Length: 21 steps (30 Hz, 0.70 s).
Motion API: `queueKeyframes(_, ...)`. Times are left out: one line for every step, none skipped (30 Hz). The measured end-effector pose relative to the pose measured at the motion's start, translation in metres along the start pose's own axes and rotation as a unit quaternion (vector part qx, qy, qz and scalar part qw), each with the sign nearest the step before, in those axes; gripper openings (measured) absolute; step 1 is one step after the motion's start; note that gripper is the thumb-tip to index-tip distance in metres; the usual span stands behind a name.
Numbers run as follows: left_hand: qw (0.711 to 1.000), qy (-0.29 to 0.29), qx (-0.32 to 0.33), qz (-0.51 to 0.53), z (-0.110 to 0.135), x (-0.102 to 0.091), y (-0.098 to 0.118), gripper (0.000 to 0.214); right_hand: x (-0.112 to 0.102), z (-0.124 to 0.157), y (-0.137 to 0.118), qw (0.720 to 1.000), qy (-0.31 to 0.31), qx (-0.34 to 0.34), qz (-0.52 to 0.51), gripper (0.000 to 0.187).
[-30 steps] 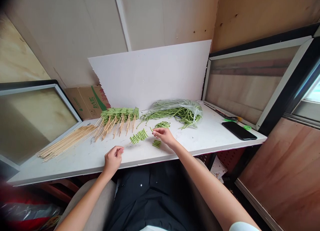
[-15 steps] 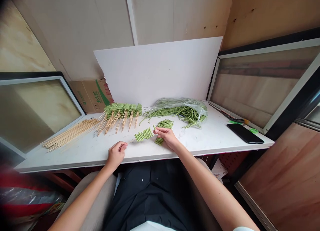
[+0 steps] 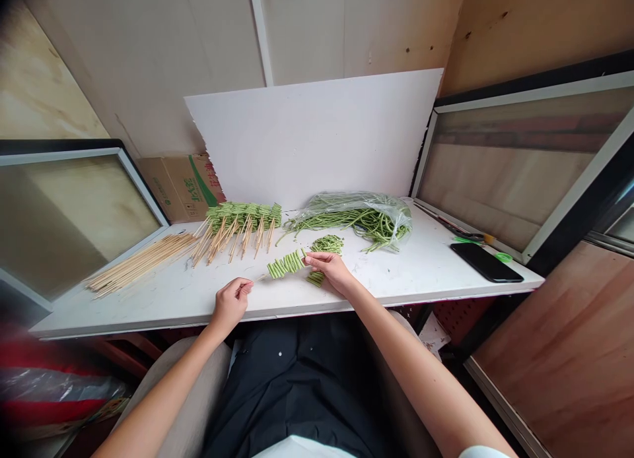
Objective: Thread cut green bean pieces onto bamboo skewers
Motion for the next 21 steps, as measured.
queueKeyframes(1.000,-0.001,0.000,-0.001,0.0001,0.0000,-0.0002,0.022,0.0003,0.0001,-0.0004,1.000,0.000,0.000,0.000,0.041)
queueKeyframes(1.000,-0.002,0.000,-0.003,0.0003,0.0001,-0.0006,0.022,0.0004,0.0002,-0.0007,1.000,0.001,-0.001,0.001,0.041)
queueKeyframes(1.000,-0.002,0.000,-0.004,0.0005,0.0001,-0.0009,0.022,0.0005,0.0001,-0.0009,1.000,0.003,-0.001,0.002,0.042)
queueKeyframes(1.000,-0.003,0.000,-0.004,0.0007,0.0001,-0.0010,0.022,0.0003,-0.0001,-0.0008,1.000,0.005,-0.001,0.002,0.042)
queueKeyframes(1.000,-0.003,0.001,-0.004,0.0008,0.0001,-0.0009,0.023,0.0001,-0.0003,-0.0006,1.000,0.007,-0.001,0.002,0.042)
queueKeyframes(1.000,-0.004,0.001,-0.003,0.0009,0.0002,-0.0006,0.023,-0.0001,-0.0006,-0.0003,1.000,0.009,0.000,0.002,0.042)
queueKeyframes(1.000,-0.004,0.002,-0.002,0.0008,0.0002,-0.0001,0.023,-0.0004,-0.0008,-0.0001,1.000,0.010,0.001,0.002,0.041)
queueKeyframes(1.000,-0.004,0.003,0.000,0.0006,0.0002,0.0005,0.023,-0.0004,-0.0010,0.0002,1.000,0.010,0.001,0.001,0.041)
queueKeyframes(1.000,-0.004,0.004,0.001,0.0004,0.0001,0.0013,0.023,-0.0002,-0.0010,0.0002,1.000,0.008,0.002,0.001,0.040)
queueKeyframes(1.000,-0.004,0.005,0.002,0.0002,0.0001,0.0020,0.022,0.0000,-0.0009,0.0001,1.000,0.007,0.002,0.002,0.040)
queueKeyframes(1.000,-0.004,0.005,0.003,0.0001,-0.0001,0.0026,0.022,0.0002,-0.0007,-0.0002,1.000,0.006,0.002,0.003,0.040)
queueKeyframes(1.000,-0.004,0.006,0.003,-0.0001,-0.0002,0.0030,0.022,0.0003,-0.0003,-0.0006,1.000,0.006,0.002,0.003,0.040)
queueKeyframes(1.000,-0.004,0.006,0.003,-0.0001,-0.0004,0.0032,0.022,0.0005,0.0001,-0.0010,1.000,0.006,0.003,0.004,0.040)
queueKeyframes(1.000,-0.004,0.005,0.003,-0.0001,-0.0005,0.0031,0.022,0.0007,0.0006,-0.0015,1.000,0.006,0.004,0.004,0.039)
queueKeyframes(1.000,-0.003,0.005,0.003,0.0000,-0.0006,0.0028,0.021,0.0008,0.0010,-0.0020,1.000,0.006,0.005,0.003,0.039)
queueKeyframes(1.000,-0.004,0.006,0.002,0.0002,-0.0005,0.0026,0.021,0.0010,0.0013,-0.0025,1.000,0.007,0.006,0.002,0.039)
queueKeyframes(1.000,-0.005,0.007,0.001,0.0003,-0.0004,0.0024,0.021,0.0012,0.0016,-0.0029,1.000,0.007,0.006,0.001,0.039)
queueKeyframes(1.000,-0.006,0.008,0.000,0.0003,-0.0002,0.0022,0.021,0.0014,0.0017,-0.0033,1.000,0.007,0.007,0.000,0.040)
queueKeyframes(1.000,-0.006,0.009,0.000,0.0003,-0.0001,0.0020,0.021,0.0016,0.0018,-0.0037,1.000,0.005,0.006,0.000,0.040)
queueKeyframes(1.000,-0.006,0.010,-0.001,0.0003,-0.0001,0.0020,0.021,0.0018,0.0018,-0.0042,1.000,0.004,0.004,0.002,0.041)
queueKeyframes(1.000,-0.005,0.011,-0.001,0.0002,-0.0001,0.0021,0.021,0.0021,0.0019,-0.0048,1.000,0.001,0.001,0.005,0.041)
Point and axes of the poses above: each hand's wrist, its own z-axis away from the middle knuckle, its own x-axis out of the palm, y = z × x, the point moved 8 cm from there along -z, towards the middle knuckle, and after that the axes turned 11 degrees about z, right-handed, at the moved point
